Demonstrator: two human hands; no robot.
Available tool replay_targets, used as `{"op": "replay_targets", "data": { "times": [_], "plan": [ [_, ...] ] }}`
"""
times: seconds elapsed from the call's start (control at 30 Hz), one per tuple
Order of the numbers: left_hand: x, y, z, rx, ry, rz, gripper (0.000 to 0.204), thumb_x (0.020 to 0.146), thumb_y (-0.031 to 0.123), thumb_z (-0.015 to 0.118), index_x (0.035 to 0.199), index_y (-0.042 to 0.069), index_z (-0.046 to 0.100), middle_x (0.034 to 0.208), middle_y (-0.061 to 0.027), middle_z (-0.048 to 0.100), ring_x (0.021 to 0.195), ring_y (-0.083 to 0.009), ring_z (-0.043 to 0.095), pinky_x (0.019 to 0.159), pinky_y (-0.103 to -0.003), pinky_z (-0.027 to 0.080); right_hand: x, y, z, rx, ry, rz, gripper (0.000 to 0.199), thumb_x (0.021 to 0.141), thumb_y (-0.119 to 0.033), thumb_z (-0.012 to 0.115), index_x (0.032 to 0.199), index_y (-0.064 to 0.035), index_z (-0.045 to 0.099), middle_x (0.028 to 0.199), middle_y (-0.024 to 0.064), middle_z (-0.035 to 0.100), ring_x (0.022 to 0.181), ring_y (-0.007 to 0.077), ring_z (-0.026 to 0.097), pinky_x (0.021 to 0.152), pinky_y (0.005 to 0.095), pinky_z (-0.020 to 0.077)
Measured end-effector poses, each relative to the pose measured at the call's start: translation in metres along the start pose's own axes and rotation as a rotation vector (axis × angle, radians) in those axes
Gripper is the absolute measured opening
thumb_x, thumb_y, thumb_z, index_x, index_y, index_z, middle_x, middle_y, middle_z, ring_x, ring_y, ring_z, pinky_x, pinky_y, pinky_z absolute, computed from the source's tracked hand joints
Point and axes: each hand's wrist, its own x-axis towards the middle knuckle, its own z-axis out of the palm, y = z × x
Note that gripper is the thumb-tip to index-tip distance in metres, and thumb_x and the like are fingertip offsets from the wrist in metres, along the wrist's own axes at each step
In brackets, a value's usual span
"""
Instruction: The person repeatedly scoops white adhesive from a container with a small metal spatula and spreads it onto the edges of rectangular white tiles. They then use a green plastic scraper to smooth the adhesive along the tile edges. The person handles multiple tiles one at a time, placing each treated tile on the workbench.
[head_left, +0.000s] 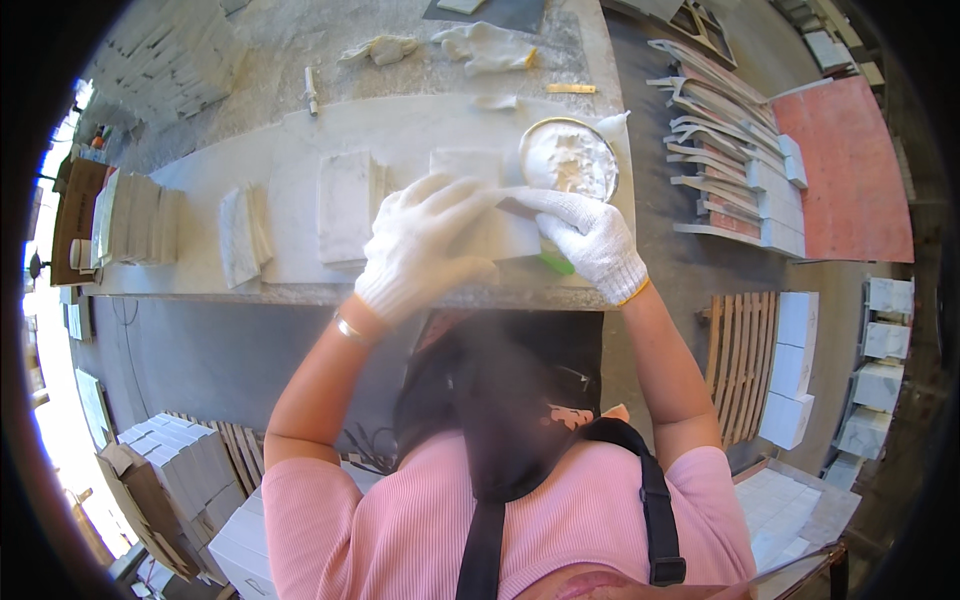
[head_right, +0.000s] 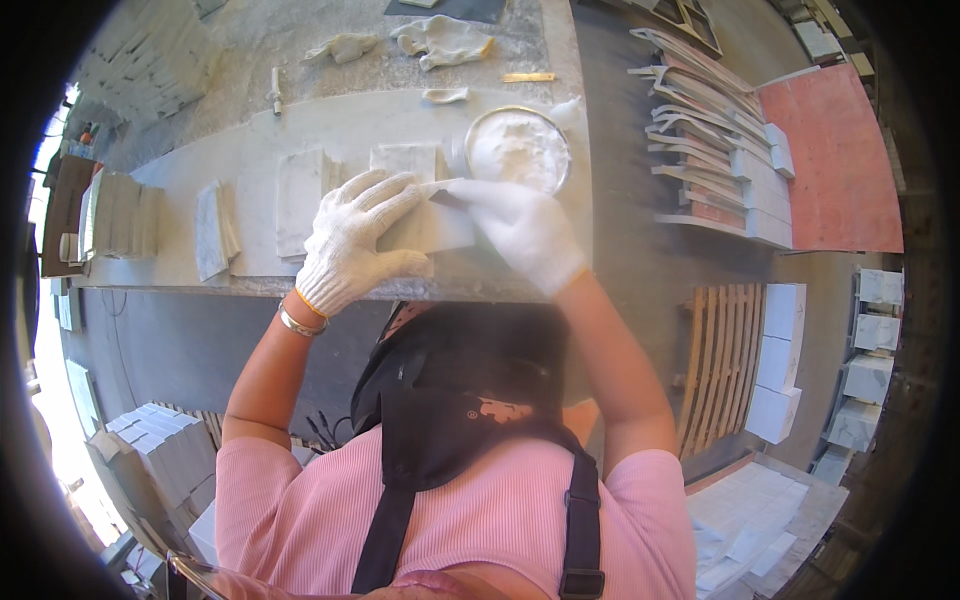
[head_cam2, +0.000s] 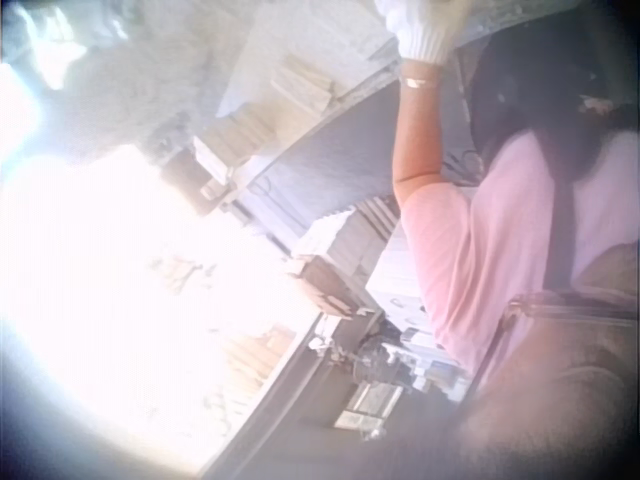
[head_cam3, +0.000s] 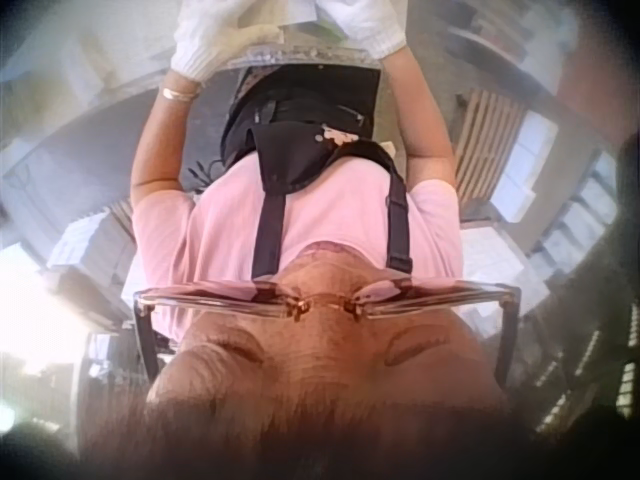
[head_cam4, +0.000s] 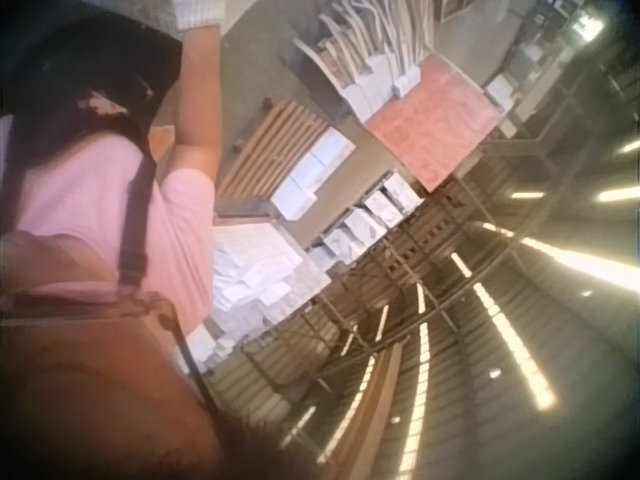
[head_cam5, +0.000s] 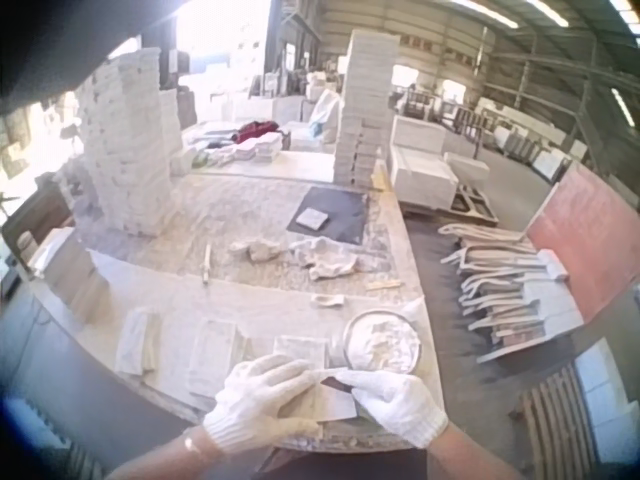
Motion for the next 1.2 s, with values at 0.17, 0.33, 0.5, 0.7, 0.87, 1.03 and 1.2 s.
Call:
{"op": "replay_targets", "data": {
  "times": [0.17, 0.33, 0.5, 0.7, 0.87, 1.03, 1.2],
  "plan": [
    [0.0, -0.003, 0.002, 0.028, 0.009, -0.008, 0.085, 0.064, 0.053, 0.091, 0.136, 0.012, 0.072, 0.141, -0.01, 0.069, 0.135, -0.0375, 0.059, 0.111, -0.051, 0.047, -0.035, -0.007, -0.005, -0.006, -0.199, 0.095, 0.034, 0.1, -0.004, 0.065, 0.132, -0.0045, 0.075, 0.126, 0.0133, 0.078, 0.114, 0.0246, 0.075, 0.101, 0.0343, 0.0571],
    [-0.002, -0.004, 0.003, -0.012, -0.019, -0.018, 0.086, 0.065, 0.056, 0.09, 0.136, 0.011, 0.072, 0.143, -0.0109, 0.068, 0.138, -0.0381, 0.057, 0.114, -0.052, 0.044, -0.051, 0.009, -0.03, 0.205, 0.03, 0.329, 0.036, 0.099, -0.004, 0.068, 0.135, -0.0039, 0.072, 0.12, 0.0083, 0.076, 0.102, 0.0136, 0.068, 0.088, 0.0289, 0.0546],
    [0.0, -0.001, 0.002, 0.018, -0.023, -0.02, 0.085, 0.067, 0.059, 0.09, 0.136, 0.011, 0.072, 0.144, -0.012, 0.068, 0.14, -0.0384, 0.056, 0.116, -0.053, 0.043, -0.009, 0.056, -0.048, -0.239, 0.247, 0.164, 0.031, 0.098, -0.009, 0.071, 0.129, -0.0127, 0.075, 0.113, 0.0059, 0.079, 0.093, 0.0176, 0.072, 0.078, 0.031, 0.058],
    [0.0, -0.002, 0.002, 0.044, -0.028, 0.016, 0.084, 0.068, 0.056, 0.09, 0.137, 0.012, 0.072, 0.145, -0.0119, 0.067, 0.14, -0.0384, 0.056, 0.116, -0.052, 0.043, 0.022, 0.07, -0.041, -0.912, 0.09, 0.142, 0.03, 0.088, -0.025, 0.08, 0.118, -0.0207, 0.081, 0.115, 0.0057, 0.077, 0.106, 0.0334, 0.071, 0.094, 0.0455, 0.0578],
    [-0.002, -0.001, -0.002, 0.027, -0.106, 0.086, 0.081, 0.065, 0.048, 0.092, 0.135, 0.011, 0.072, 0.144, -0.0107, 0.068, 0.139, -0.0373, 0.057, 0.116, -0.052, 0.043, -0.032, 0.043, -0.029, -0.863, 0.403, -0.227, 0.034, 0.082, -0.028, 0.085, 0.114, -0.0155, 0.08, 0.118, 0.004, 0.075, 0.112, 0.0316, 0.067, 0.098, 0.0454, 0.055],
    [0.0, 0.004, -0.005, 0.04, -0.133, 0.115, 0.082, 0.063, 0.045, 0.093, 0.135, 0.012, 0.072, 0.145, -0.0088, 0.067, 0.14, -0.037, 0.056, 0.117, -0.053, 0.042, -0.064, 0.048, 0.014, -0.743, 0.193, -0.119, 0.049, 0.079, -0.03, 0.088, 0.123, -0.0148, 0.074, 0.126, 0.0095, 0.071, 0.115, 0.033, 0.067, 0.098, 0.0479, 0.0537],
    [0.0, 0.007, -0.005, 0.085, -0.139, 0.106, 0.084, 0.063, 0.048, 0.093, 0.136, 0.013, 0.072, 0.145, -0.0076, 0.067, 0.142, -0.0377, 0.053, 0.119, -0.055, 0.041, -0.055, 0.065, 0.034, -0.767, 0.108, -0.057, 0.045, 0.082, -0.03, 0.083, 0.124, -0.0154, 0.07, 0.126, 0.0119, 0.066, 0.123, 0.0342, 0.061, 0.102, 0.0475, 0.0486]
  ]
}}
